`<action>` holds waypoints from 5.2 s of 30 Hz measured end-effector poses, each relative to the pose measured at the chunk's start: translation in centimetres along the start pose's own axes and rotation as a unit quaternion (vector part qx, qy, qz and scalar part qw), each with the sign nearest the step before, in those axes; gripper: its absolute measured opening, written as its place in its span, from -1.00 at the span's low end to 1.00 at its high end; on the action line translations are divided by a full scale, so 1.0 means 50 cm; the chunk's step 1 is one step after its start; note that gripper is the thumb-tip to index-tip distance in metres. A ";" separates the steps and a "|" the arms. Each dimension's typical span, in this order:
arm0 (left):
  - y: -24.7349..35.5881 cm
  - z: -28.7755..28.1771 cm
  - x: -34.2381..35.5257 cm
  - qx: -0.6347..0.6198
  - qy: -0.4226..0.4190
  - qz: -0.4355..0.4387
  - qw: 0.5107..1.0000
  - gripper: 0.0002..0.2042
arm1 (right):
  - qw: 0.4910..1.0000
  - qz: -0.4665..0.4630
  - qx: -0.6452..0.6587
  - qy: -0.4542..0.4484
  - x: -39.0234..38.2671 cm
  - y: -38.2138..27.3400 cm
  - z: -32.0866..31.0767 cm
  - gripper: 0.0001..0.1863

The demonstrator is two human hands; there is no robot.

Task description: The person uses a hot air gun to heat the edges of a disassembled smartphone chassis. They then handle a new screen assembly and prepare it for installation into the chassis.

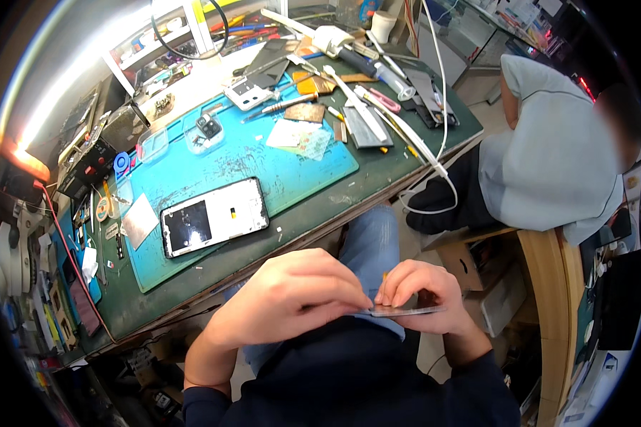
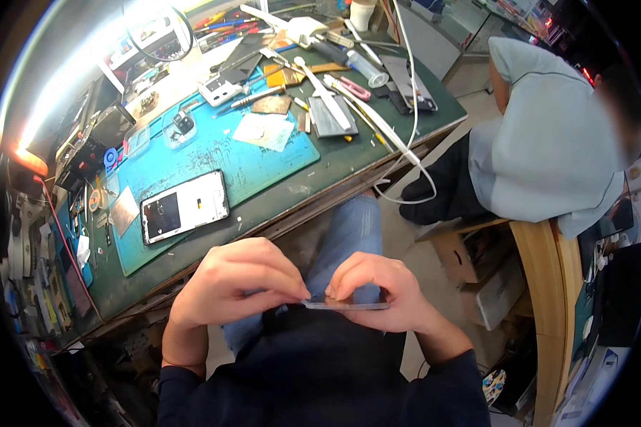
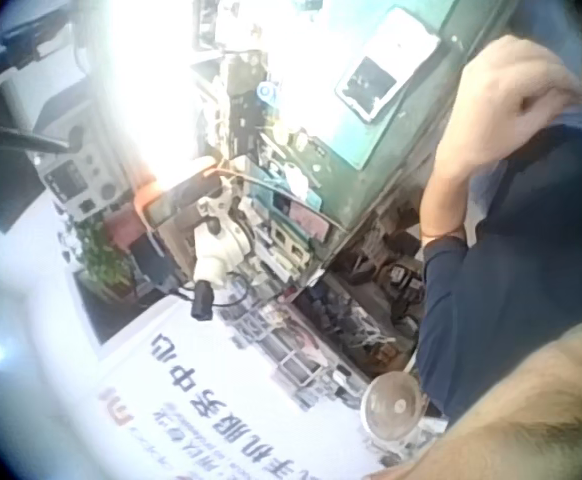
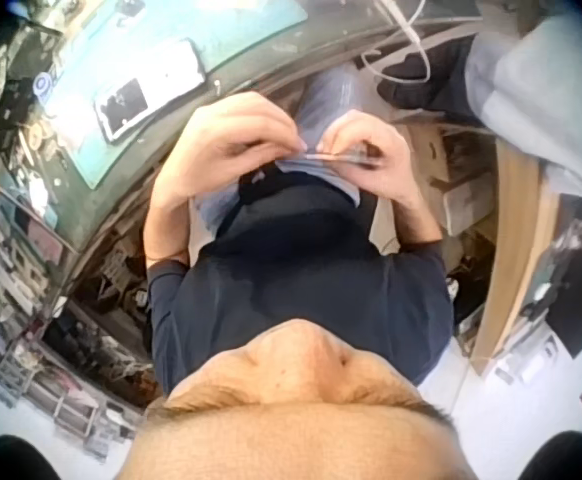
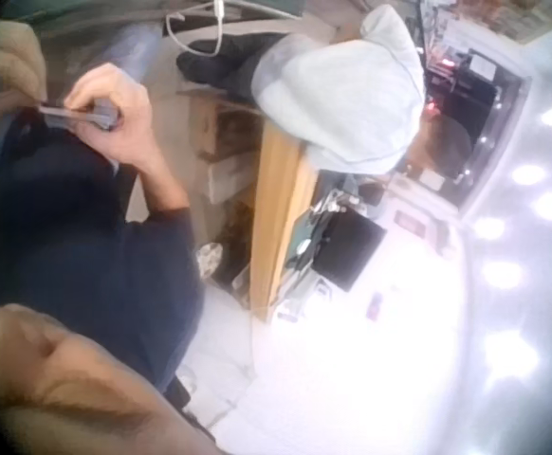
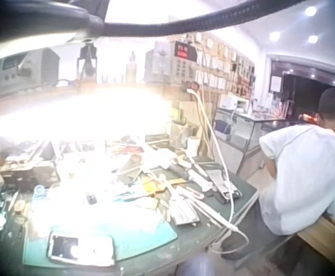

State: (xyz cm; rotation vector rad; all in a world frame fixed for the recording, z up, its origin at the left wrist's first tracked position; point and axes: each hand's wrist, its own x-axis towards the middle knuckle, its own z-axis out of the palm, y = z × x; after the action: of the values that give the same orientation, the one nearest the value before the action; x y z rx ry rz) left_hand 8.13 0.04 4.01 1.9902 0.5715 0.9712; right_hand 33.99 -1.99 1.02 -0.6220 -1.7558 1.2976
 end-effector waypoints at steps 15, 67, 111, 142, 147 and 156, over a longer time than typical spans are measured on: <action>-0.033 0.045 -0.080 0.170 0.023 0.153 0.973 -0.89 | 0.902 -0.282 -0.327 -0.002 0.007 0.020 0.052 -0.79; -0.127 0.135 -0.126 -0.317 0.221 -0.355 0.852 -0.80 | 0.846 -0.322 -0.425 0.030 -0.057 0.048 -0.006 -0.74; -0.619 0.491 0.095 -0.375 0.246 -0.420 0.789 -0.76 | 0.781 0.083 0.202 0.585 -0.205 0.067 -0.204 -0.59; 0.018 0.106 -0.180 -0.051 0.215 -0.145 0.964 0.06 | 0.989 -0.034 0.132 0.062 0.019 0.069 0.097 0.28; 0.040 -0.127 -0.258 0.340 0.245 -0.148 0.896 -0.06 | 0.968 -0.009 0.173 0.181 0.053 0.060 0.074 0.27; -0.011 -0.266 -0.226 0.332 0.087 -0.273 0.899 0.12 | 0.958 0.010 0.208 0.195 0.071 0.058 0.048 0.12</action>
State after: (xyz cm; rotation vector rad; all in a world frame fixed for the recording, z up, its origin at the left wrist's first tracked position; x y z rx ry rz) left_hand -9.30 -0.95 3.56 2.1114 1.6393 0.6390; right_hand 29.84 0.53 -0.77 -0.6022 -1.1175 1.3928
